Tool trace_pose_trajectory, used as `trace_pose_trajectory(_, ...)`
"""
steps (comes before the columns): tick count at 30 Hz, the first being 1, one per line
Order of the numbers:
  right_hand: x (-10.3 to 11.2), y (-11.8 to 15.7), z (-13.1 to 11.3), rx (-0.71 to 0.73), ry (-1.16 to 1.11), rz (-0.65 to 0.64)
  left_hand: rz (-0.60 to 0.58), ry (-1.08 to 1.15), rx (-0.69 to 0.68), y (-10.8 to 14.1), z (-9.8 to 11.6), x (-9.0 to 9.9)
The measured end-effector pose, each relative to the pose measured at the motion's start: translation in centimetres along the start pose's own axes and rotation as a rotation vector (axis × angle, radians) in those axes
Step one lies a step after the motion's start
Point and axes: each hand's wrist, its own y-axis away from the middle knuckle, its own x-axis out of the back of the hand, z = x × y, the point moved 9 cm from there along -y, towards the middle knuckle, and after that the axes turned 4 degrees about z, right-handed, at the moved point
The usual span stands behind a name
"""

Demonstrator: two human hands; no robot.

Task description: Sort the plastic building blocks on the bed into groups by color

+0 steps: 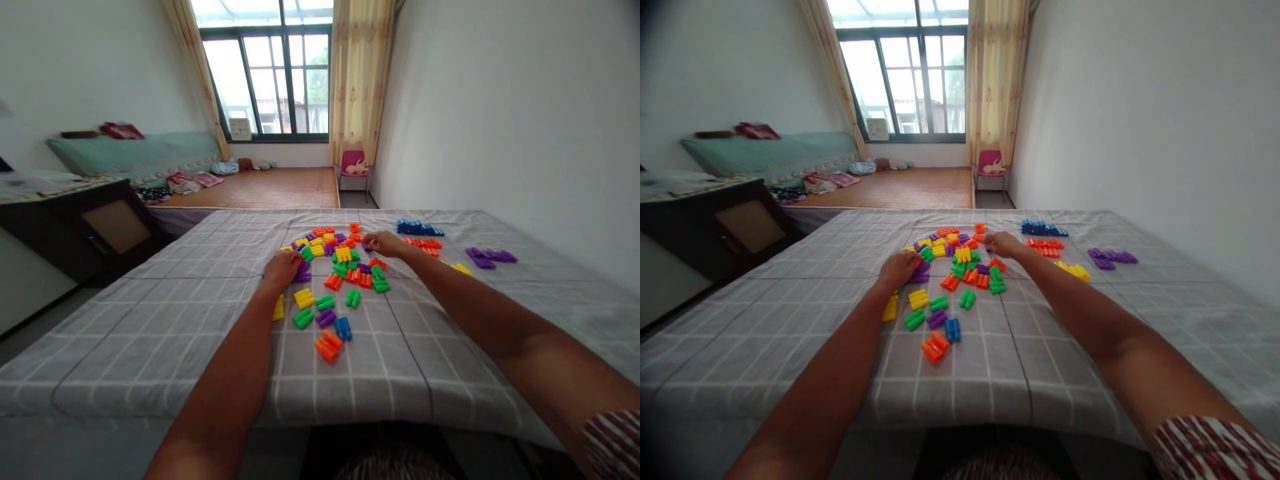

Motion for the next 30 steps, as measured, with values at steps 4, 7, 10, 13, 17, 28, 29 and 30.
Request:
trace_pose_trajectory(4,-0.8,-2.7,-2.3,0.055,0.106,0.089,-0.003,-0.003,0.01,0.1,-0.1,-0.1)
trace_pose_trajectory(7,-2.2,-3.8,-3.6,0.086,0.177,0.06,-0.008,0.003,0.017,0.2,-0.1,-0.1)
trace_pose_trajectory(10,-2.6,-4.0,-3.2,0.047,0.178,0.039,-0.009,0.002,0.015,0.3,0.0,0.0)
trace_pose_trajectory(13,-2.2,-3.9,-2.0,-0.018,0.157,0.017,-0.023,0.001,0.013,0.2,0.1,-0.1)
trace_pose_trajectory(17,-1.7,-3.2,-1.3,-0.063,0.115,-0.011,-0.024,0.011,0.007,0.1,0.1,-0.1)
trace_pose_trajectory(28,5.3,1.1,4.1,-0.203,-0.03,0.138,-0.048,0.024,0.02,0.2,0.2,0.5)
trace_pose_trajectory(29,6.7,2.0,6.1,-0.252,-0.035,0.178,-0.052,0.019,0.013,0.2,0.4,0.6)
trace_pose_trajectory(30,7.9,3.0,8.4,-0.315,-0.041,0.204,-0.054,0.017,0.008,0.2,0.5,0.7)
